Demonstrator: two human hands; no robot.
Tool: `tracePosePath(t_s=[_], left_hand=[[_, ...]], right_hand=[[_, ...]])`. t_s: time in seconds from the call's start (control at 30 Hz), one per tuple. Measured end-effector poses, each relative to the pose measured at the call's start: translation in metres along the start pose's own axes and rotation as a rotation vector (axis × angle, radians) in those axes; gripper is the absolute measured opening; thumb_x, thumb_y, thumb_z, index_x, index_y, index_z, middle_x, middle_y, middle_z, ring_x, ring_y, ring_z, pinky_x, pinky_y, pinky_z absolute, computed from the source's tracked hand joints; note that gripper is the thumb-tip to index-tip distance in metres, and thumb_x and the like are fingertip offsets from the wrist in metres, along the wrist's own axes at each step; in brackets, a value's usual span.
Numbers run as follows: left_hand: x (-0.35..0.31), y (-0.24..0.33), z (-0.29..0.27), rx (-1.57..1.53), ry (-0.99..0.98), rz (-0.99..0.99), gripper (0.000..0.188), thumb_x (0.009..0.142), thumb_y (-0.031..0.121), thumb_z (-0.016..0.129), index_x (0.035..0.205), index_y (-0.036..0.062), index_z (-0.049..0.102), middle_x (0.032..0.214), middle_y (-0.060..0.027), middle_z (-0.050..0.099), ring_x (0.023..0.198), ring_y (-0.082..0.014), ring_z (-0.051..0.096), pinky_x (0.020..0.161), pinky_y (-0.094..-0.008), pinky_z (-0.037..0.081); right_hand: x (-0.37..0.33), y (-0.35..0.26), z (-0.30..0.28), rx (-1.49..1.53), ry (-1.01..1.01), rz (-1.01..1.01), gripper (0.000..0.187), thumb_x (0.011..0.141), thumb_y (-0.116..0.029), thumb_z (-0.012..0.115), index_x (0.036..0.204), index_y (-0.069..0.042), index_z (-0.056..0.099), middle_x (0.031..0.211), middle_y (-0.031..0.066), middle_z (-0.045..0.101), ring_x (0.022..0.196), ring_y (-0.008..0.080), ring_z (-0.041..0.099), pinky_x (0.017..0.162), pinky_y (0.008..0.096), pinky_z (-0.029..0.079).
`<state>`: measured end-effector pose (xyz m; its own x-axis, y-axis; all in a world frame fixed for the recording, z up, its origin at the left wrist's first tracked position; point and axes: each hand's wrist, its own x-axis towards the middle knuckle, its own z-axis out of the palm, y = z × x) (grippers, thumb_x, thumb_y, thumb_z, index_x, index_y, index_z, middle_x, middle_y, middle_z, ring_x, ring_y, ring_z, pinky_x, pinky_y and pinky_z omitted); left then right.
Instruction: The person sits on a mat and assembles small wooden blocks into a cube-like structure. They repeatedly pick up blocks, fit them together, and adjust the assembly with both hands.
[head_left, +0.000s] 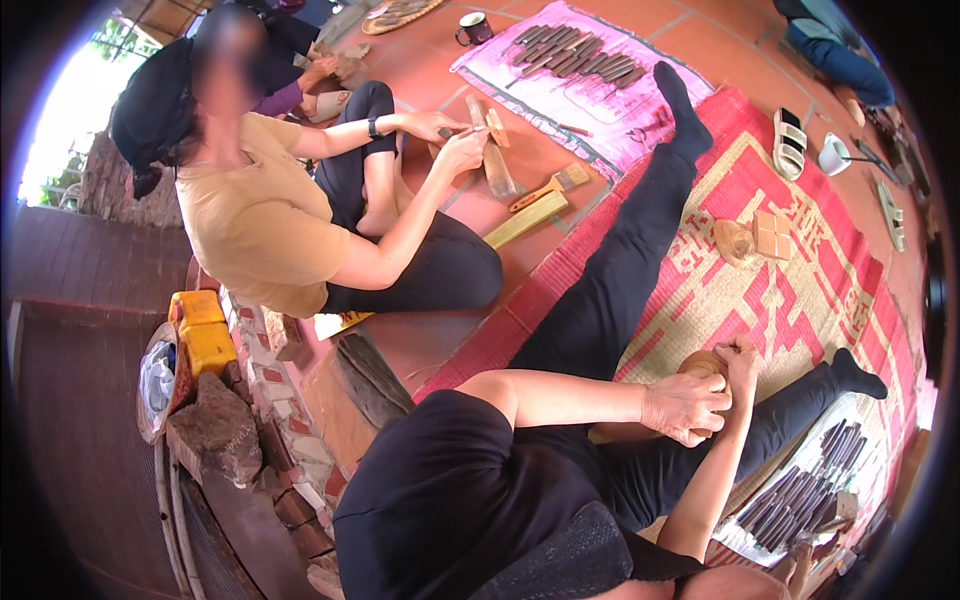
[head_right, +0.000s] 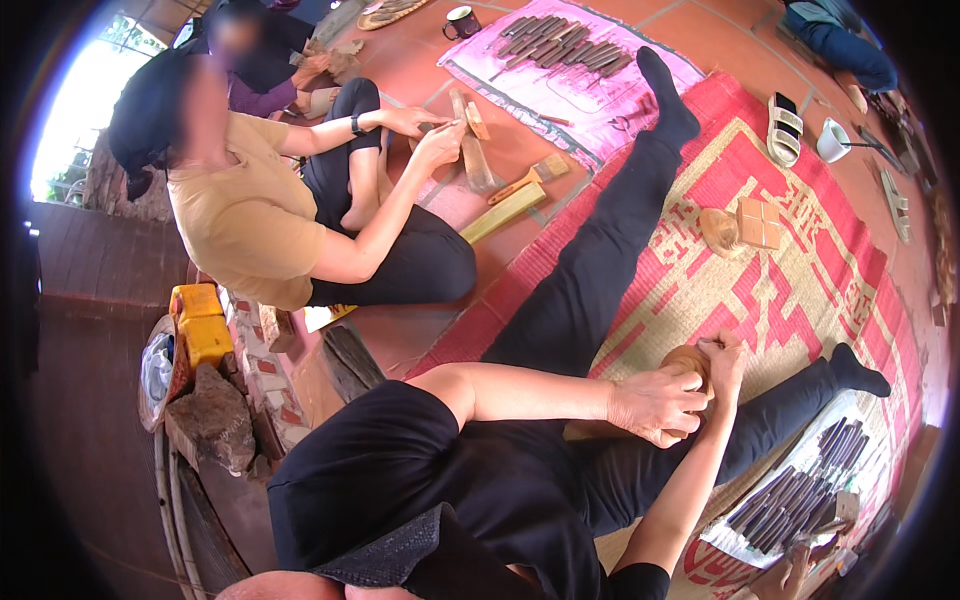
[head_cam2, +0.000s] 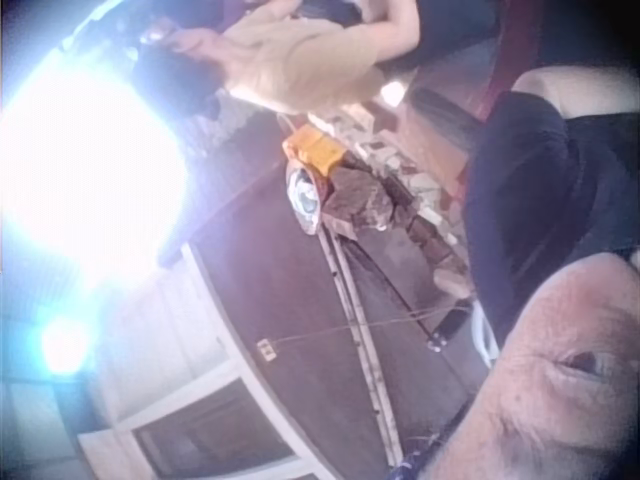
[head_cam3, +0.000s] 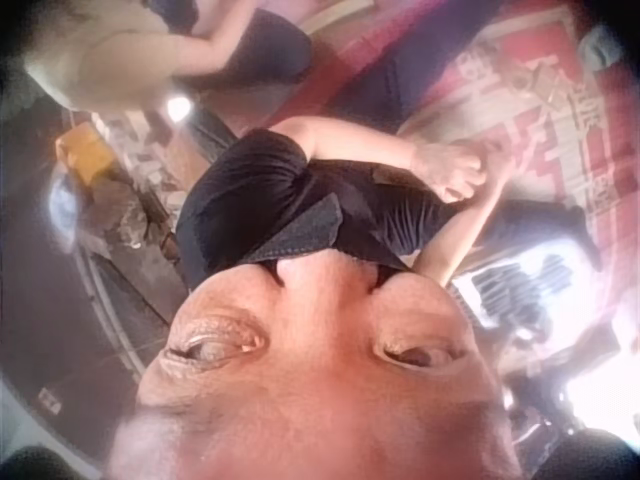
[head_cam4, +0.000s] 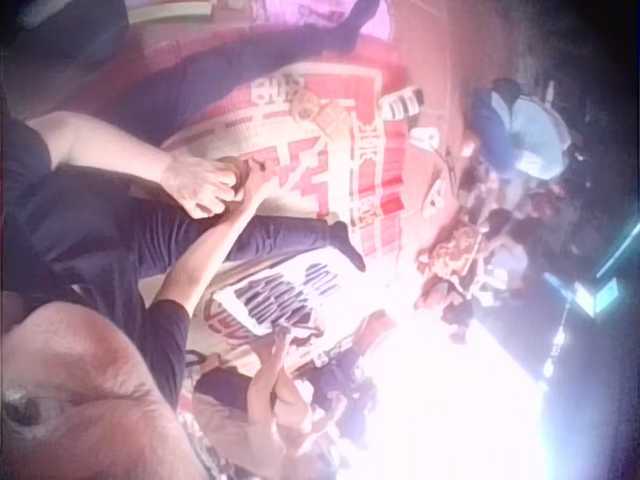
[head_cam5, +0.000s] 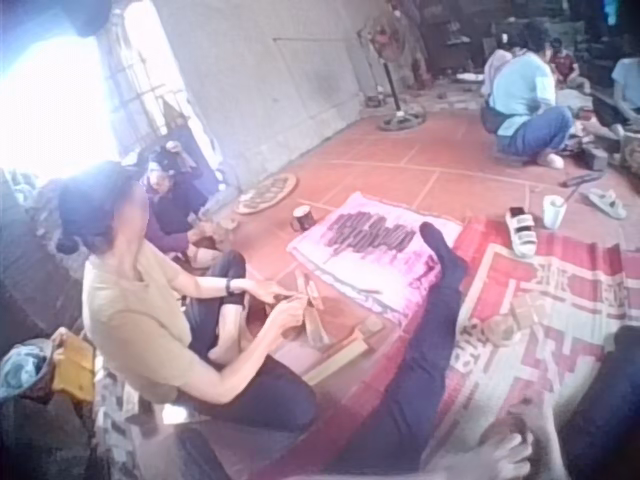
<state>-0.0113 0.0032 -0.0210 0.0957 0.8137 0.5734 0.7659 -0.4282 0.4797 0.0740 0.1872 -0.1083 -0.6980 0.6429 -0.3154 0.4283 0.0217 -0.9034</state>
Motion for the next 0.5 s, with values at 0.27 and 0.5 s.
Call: tracePosePath(t_s=[0.27,0.5], left_hand=[[0.004,0.005,-0.004,-0.002,-0.008,0.017,0.017,0.068,0.026,0.070,0.074,0.0129,0.061,0.090,-0.0029,0.052,0.088,-0.0233,0.050,0.074,-0.0388,0.048],[0.002,-0.002,-0.001,0.003,0.060,-0.081,0.018,0.066,0.026,0.072,0.070,0.0125,0.061,0.089,-0.0036,0.051,0.087,-0.0246,0.049,0.074,-0.0393,0.047]], right_hand=[[0.006,0.009,-0.007,-0.568,0.206,-0.011,0.009,0.079,-0.007,0.067,0.078,0.000,0.061,0.063,0.0076,0.058,0.064,0.0141,0.057,0.060,0.0358,0.045],[-0.004,0.022,-0.001,0.147,-0.011,0.035,0.004,0.084,-0.001,0.064,0.080,-0.002,0.064,0.072,-0.0008,0.062,0.066,0.0079,0.052,0.062,0.0240,0.043]])
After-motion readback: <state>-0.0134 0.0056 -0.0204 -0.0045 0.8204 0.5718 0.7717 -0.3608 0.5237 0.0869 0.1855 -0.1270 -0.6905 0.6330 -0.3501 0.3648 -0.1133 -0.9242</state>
